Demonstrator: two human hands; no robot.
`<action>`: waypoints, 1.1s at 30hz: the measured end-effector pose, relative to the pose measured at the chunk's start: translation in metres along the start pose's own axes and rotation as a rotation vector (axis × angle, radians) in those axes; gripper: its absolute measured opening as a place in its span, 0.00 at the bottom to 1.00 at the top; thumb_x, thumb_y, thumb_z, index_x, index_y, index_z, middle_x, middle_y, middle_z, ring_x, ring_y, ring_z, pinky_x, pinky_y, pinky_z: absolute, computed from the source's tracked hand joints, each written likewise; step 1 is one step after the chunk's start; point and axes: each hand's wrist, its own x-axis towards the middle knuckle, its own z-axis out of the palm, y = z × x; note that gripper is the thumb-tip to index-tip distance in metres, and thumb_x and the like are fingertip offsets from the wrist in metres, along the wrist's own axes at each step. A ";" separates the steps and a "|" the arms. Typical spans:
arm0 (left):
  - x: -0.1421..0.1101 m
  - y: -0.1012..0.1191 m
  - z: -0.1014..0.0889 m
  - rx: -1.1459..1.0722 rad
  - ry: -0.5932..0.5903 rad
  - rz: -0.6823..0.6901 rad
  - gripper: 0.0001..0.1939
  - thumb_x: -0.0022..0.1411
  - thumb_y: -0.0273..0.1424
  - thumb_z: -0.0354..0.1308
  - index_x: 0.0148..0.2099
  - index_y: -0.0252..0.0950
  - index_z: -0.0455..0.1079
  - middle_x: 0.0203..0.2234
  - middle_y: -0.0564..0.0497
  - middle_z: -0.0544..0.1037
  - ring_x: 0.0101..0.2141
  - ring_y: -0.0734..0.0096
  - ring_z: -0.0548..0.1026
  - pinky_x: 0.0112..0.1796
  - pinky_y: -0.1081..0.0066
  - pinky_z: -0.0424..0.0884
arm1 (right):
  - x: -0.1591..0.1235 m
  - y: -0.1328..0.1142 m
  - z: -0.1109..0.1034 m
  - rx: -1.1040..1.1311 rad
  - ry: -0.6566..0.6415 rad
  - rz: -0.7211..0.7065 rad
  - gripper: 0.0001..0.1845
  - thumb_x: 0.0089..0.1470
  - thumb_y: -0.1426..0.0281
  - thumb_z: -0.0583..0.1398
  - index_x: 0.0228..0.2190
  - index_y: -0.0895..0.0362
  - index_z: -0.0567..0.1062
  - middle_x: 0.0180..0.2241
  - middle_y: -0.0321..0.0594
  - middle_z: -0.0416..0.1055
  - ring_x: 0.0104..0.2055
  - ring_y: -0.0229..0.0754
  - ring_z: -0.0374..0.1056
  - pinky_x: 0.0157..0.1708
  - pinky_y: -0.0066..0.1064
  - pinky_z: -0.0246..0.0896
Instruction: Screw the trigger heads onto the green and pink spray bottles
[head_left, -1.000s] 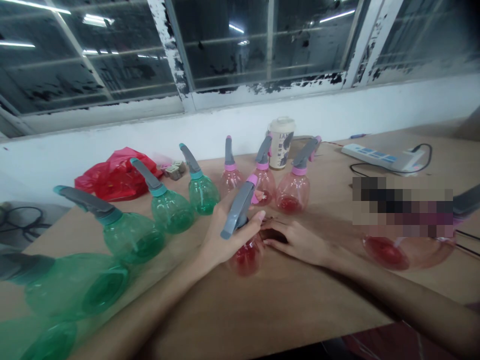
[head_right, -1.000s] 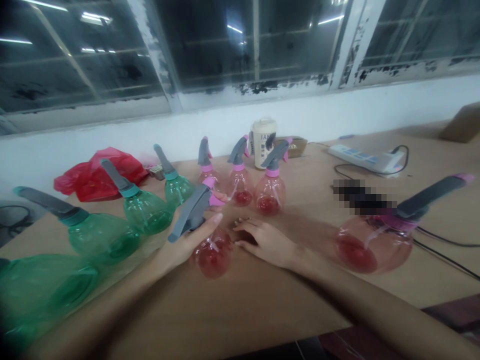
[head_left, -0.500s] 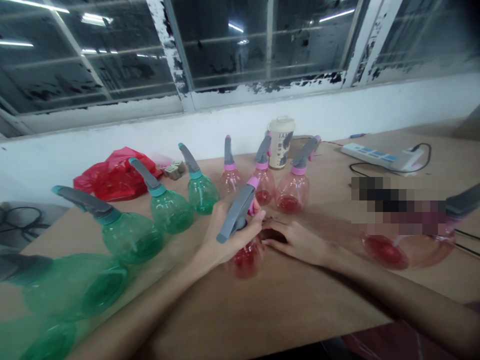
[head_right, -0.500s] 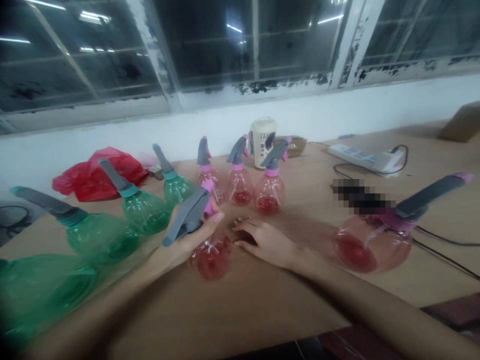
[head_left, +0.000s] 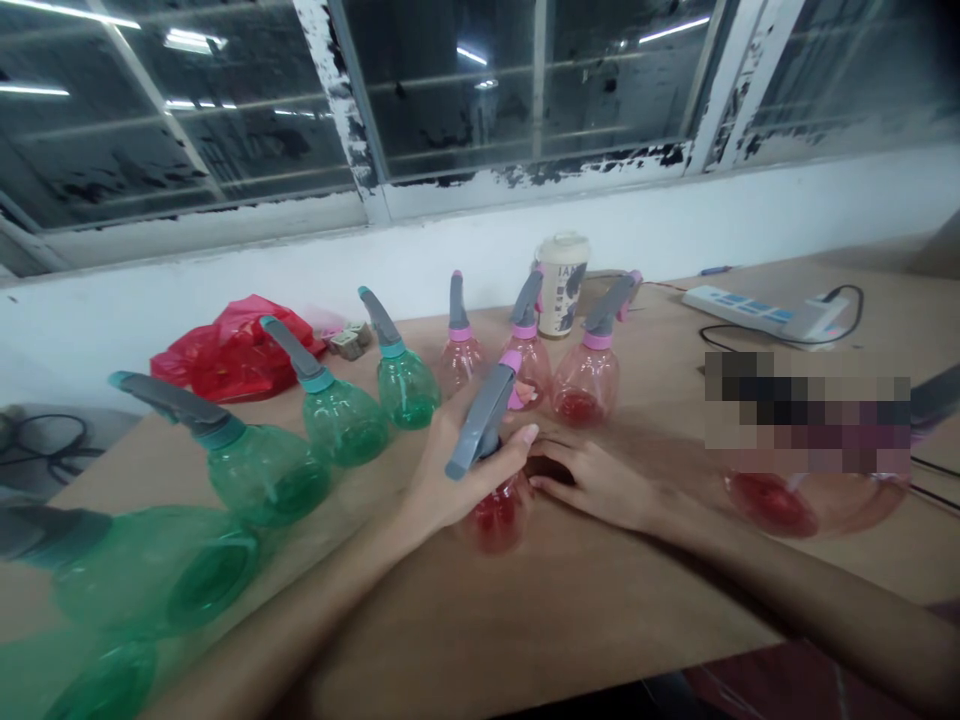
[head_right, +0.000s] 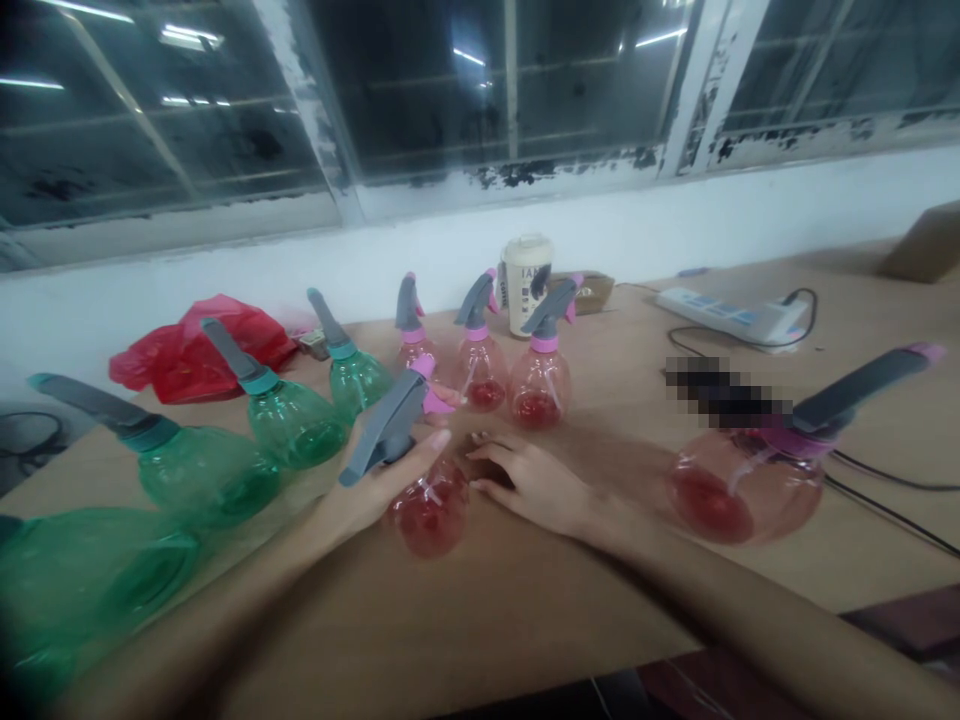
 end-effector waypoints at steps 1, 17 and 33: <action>0.000 0.000 0.000 -0.002 -0.001 -0.003 0.11 0.55 0.33 0.57 0.43 0.41 0.67 0.41 0.49 0.77 0.41 0.65 0.75 0.45 0.62 0.72 | 0.000 0.000 0.000 0.000 0.004 0.000 0.17 0.57 0.65 0.56 0.49 0.54 0.69 0.54 0.46 0.66 0.57 0.46 0.61 0.56 0.45 0.57; -0.001 -0.001 0.001 -0.015 -0.014 -0.027 0.13 0.56 0.33 0.57 0.45 0.40 0.66 0.39 0.47 0.76 0.35 0.66 0.76 0.37 0.65 0.74 | 0.000 -0.002 -0.002 -0.006 -0.005 0.017 0.18 0.57 0.65 0.56 0.50 0.54 0.69 0.54 0.46 0.66 0.58 0.47 0.59 0.57 0.47 0.56; -0.002 -0.002 0.001 0.016 0.007 -0.028 0.12 0.56 0.34 0.57 0.43 0.39 0.66 0.26 0.53 0.74 0.25 0.71 0.73 0.27 0.70 0.71 | 0.000 -0.002 -0.002 -0.010 -0.001 0.000 0.18 0.58 0.64 0.56 0.49 0.55 0.69 0.51 0.46 0.68 0.57 0.47 0.60 0.56 0.47 0.57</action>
